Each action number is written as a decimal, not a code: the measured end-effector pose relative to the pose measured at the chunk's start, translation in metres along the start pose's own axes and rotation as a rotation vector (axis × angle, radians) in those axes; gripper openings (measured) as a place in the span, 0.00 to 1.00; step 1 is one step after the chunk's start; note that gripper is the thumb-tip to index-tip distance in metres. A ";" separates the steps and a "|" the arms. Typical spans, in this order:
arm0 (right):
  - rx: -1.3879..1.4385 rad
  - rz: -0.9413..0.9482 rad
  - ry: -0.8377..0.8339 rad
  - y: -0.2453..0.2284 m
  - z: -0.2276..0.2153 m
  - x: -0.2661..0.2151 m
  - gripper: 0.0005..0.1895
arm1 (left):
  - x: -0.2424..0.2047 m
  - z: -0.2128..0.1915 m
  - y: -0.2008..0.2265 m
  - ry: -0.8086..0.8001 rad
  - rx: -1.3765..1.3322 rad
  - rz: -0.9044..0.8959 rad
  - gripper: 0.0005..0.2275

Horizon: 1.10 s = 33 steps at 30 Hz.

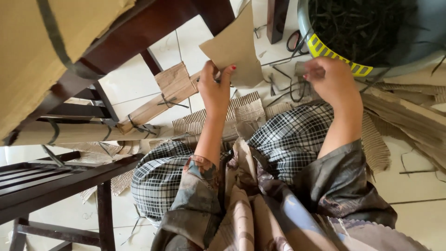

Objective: Wrapping wooden chair legs with protective cardboard and securing them with plastic ties.

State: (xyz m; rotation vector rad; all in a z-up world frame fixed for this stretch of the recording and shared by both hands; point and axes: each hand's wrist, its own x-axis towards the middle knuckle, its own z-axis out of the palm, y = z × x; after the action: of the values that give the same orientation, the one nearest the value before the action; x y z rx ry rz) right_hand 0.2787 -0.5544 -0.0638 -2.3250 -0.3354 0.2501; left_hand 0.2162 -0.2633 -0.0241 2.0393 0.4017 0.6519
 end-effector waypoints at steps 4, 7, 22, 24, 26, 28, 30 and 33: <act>-0.106 0.042 -0.103 -0.006 0.028 0.012 0.06 | 0.000 0.003 0.001 0.017 0.069 0.012 0.15; -0.190 0.082 -0.208 0.022 0.088 0.034 0.07 | 0.001 0.005 0.002 0.011 0.051 0.012 0.14; -0.247 0.358 -0.305 0.047 0.133 0.067 0.14 | 0.000 0.004 0.010 0.002 -0.021 -0.014 0.14; -0.229 0.229 -0.214 0.025 0.111 0.051 0.14 | -0.003 0.005 0.010 0.031 -0.027 -0.011 0.14; -0.206 0.146 -0.207 0.004 0.099 0.048 0.16 | -0.002 0.004 0.010 0.042 -0.011 -0.006 0.14; -0.183 0.070 -0.196 0.000 0.109 0.049 0.18 | -0.003 0.004 0.006 0.046 0.001 -0.001 0.14; -0.325 0.207 -0.382 0.011 0.139 0.061 0.32 | -0.003 0.004 0.002 0.023 -0.010 -0.015 0.14; -0.401 0.250 -0.372 0.027 0.177 0.091 0.15 | -0.001 0.006 0.002 0.039 0.063 -0.018 0.16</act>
State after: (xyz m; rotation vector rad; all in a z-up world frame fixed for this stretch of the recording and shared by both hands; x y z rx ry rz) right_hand 0.3198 -0.4265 -0.2131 -2.7131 -0.2945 0.8097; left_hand 0.2190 -0.2685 -0.0251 2.0827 0.4679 0.6761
